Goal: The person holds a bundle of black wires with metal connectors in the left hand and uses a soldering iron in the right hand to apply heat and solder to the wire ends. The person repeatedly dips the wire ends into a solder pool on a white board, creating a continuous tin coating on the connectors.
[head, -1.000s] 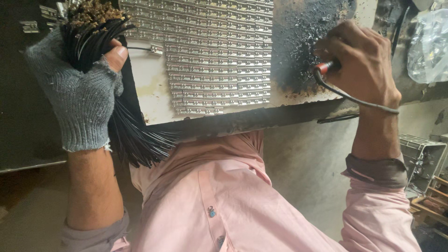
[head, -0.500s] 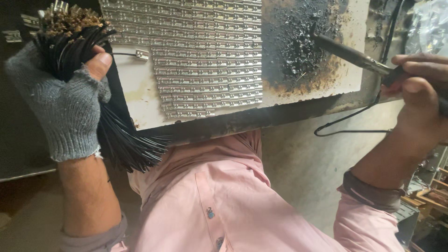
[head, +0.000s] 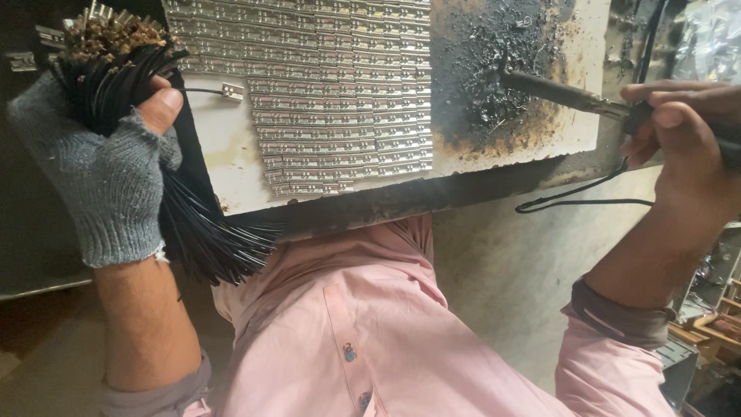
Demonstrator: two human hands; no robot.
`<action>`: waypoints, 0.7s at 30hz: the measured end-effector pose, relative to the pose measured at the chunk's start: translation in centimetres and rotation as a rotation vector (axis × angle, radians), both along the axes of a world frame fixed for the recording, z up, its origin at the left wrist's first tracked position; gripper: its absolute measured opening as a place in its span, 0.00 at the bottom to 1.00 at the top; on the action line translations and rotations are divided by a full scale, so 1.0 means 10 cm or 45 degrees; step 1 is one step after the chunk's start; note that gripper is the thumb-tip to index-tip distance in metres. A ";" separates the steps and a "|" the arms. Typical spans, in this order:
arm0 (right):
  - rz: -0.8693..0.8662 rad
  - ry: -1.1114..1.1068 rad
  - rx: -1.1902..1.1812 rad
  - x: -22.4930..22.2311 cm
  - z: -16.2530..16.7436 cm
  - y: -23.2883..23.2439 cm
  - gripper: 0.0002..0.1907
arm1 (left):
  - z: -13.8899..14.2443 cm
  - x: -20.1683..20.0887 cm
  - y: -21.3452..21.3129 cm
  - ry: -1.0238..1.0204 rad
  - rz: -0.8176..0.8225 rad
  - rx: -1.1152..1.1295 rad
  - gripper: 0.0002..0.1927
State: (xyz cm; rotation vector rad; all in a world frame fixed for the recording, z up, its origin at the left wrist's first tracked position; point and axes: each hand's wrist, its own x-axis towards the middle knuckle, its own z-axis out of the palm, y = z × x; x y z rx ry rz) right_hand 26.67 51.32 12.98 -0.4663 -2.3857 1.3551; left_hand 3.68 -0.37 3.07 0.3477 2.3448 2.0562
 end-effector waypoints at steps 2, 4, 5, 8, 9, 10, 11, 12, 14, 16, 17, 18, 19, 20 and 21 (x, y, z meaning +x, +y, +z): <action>0.004 -0.014 -0.068 -0.03 0.01 -0.01 0.17 | -0.01 0.02 0.00 -0.031 0.026 -0.001 0.09; 0.046 -0.020 -0.118 -0.09 0.02 -0.03 0.16 | 0.00 0.03 0.00 -0.028 0.019 -0.015 0.08; 0.056 -0.024 -0.144 -0.12 0.02 -0.05 0.16 | 0.00 0.02 0.00 -0.047 0.016 -0.013 0.08; 0.021 -0.032 -0.178 -0.19 0.06 -0.14 0.17 | 0.03 0.02 0.02 -0.041 0.023 -0.014 0.08; 0.005 -0.041 -0.151 -0.20 0.08 -0.17 0.17 | 0.04 0.02 0.03 -0.042 0.023 -0.014 0.08; 0.019 -0.044 -0.125 -0.22 0.11 -0.20 0.18 | 0.06 0.01 0.04 -0.042 0.023 -0.013 0.08; 0.032 -0.046 -0.099 -0.23 0.13 -0.23 0.18 | 0.08 0.02 0.04 -0.056 0.020 -0.013 0.08; 0.073 -0.041 -0.075 -0.24 0.16 -0.25 0.18 | 0.10 0.02 0.05 -0.064 0.015 -0.023 0.07; 0.063 -0.080 -0.048 -0.26 0.20 -0.29 0.19 | 0.12 0.02 0.06 -0.070 0.006 -0.053 0.05; -0.029 -0.139 -0.074 -0.28 0.20 -0.30 0.19 | 0.13 0.02 0.06 -0.070 0.001 -0.053 0.05; -0.070 -0.153 -0.103 -0.27 0.20 -0.31 0.20 | 0.12 0.01 0.06 -0.070 0.003 -0.032 0.06; -0.096 -0.141 -0.165 -0.29 0.18 -0.30 0.20 | 0.12 0.01 0.05 -0.072 0.008 -0.012 0.06; -0.110 -0.126 -0.175 -0.29 0.16 -0.29 0.20 | 0.11 0.00 0.05 -0.039 -0.007 -0.043 0.06; -0.124 -0.111 -0.185 -0.29 0.14 -0.27 0.21 | 0.10 0.00 0.04 -0.003 -0.023 -0.076 0.05; -0.131 -0.089 -0.143 -0.29 0.11 -0.26 0.21 | 0.10 -0.01 0.04 0.060 -0.050 -0.096 0.05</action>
